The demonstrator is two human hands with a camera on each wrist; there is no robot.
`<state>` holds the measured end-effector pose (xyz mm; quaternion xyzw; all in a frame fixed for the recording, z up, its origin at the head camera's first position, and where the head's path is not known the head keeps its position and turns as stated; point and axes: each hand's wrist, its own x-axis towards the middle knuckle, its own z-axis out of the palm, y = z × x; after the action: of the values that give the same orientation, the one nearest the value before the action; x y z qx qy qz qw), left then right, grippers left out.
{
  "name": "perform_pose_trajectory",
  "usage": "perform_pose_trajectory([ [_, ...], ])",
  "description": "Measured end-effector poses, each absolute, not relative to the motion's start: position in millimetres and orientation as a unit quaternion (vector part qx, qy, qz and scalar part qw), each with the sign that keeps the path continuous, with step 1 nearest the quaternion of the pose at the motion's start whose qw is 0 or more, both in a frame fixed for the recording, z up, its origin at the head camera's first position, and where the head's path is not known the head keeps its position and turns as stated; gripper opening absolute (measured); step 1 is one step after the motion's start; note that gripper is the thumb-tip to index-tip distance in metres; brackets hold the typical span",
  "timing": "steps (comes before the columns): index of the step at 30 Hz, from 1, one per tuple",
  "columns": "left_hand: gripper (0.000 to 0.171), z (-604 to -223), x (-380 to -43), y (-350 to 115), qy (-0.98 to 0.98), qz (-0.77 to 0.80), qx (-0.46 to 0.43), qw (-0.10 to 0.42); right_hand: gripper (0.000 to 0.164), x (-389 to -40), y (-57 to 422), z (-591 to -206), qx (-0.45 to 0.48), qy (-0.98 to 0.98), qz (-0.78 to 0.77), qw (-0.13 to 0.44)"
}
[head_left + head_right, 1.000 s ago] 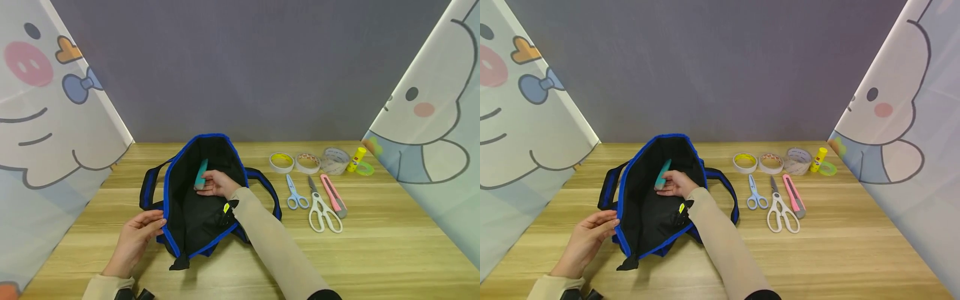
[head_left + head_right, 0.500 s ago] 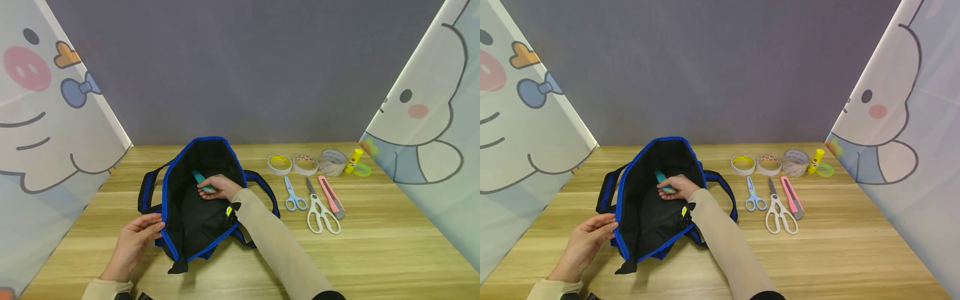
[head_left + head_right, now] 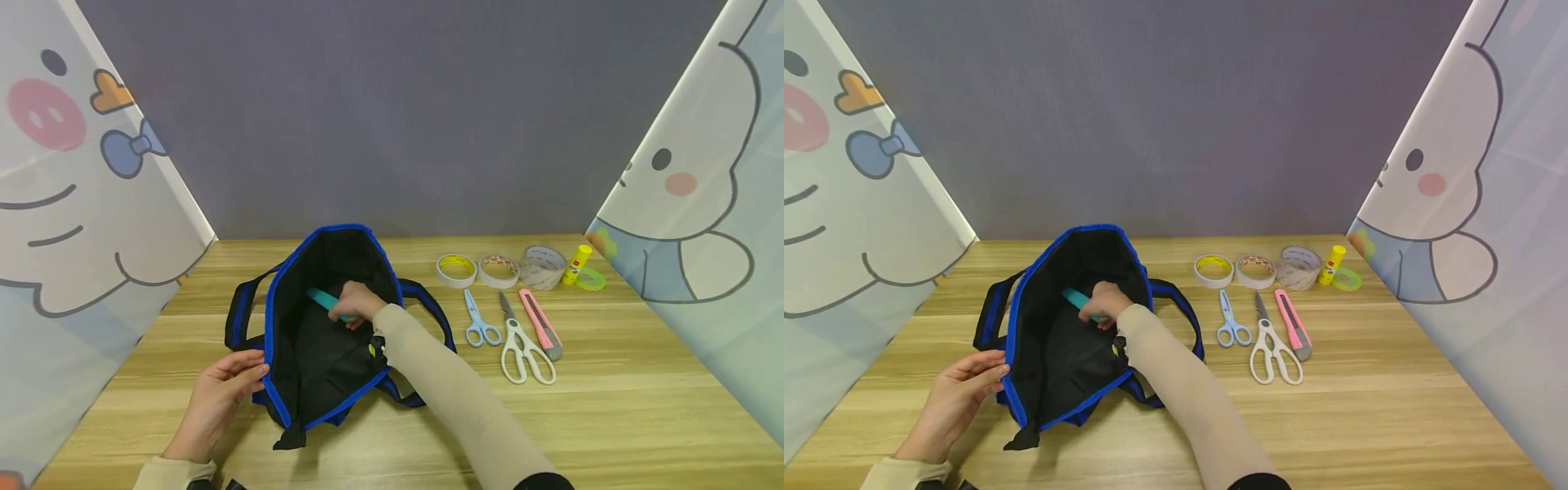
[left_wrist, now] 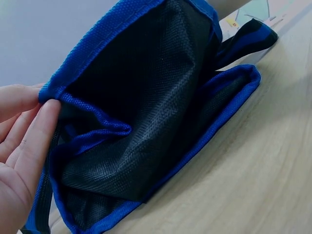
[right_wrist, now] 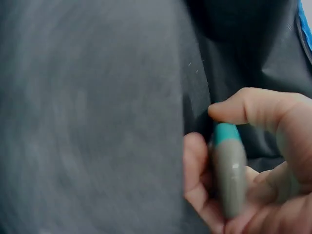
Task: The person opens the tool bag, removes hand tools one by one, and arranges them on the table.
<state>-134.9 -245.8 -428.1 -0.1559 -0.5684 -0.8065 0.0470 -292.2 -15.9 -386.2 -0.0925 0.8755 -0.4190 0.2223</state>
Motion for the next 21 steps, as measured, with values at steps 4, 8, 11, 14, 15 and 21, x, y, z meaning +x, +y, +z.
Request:
perform_pose_trajectory([
  [4, 0.037, -430, -136, -246, -0.558, -0.812, -0.164, 0.048, 0.046, -293, -17, -381, -0.122, 0.931, -0.312, 0.144],
  [8, 0.037, -430, -136, -246, -0.555, -0.814, -0.166, 0.048, 0.048, -295, -13, -375, -0.136, 0.942, -0.281, 0.126],
  [11, 0.038, -430, -136, -246, -0.563, -0.809, -0.160, 0.050, 0.046, -297, -7, -371, -0.137, 0.922, -0.322, 0.164],
  [14, 0.038, -429, -137, -245, -0.572, -0.804, -0.156, 0.051, 0.028, -299, 1, -368, -0.121, 0.857, -0.437, 0.246],
  [15, 0.037, -429, -137, -246, -0.572, -0.804, -0.156, 0.051, 0.021, -300, 4, -369, -0.111, 0.826, -0.477, 0.277],
  [21, 0.035, -429, -136, -247, -0.572, -0.803, -0.158, 0.052, 0.025, -302, 11, -376, -0.063, 0.681, -0.618, 0.388],
])
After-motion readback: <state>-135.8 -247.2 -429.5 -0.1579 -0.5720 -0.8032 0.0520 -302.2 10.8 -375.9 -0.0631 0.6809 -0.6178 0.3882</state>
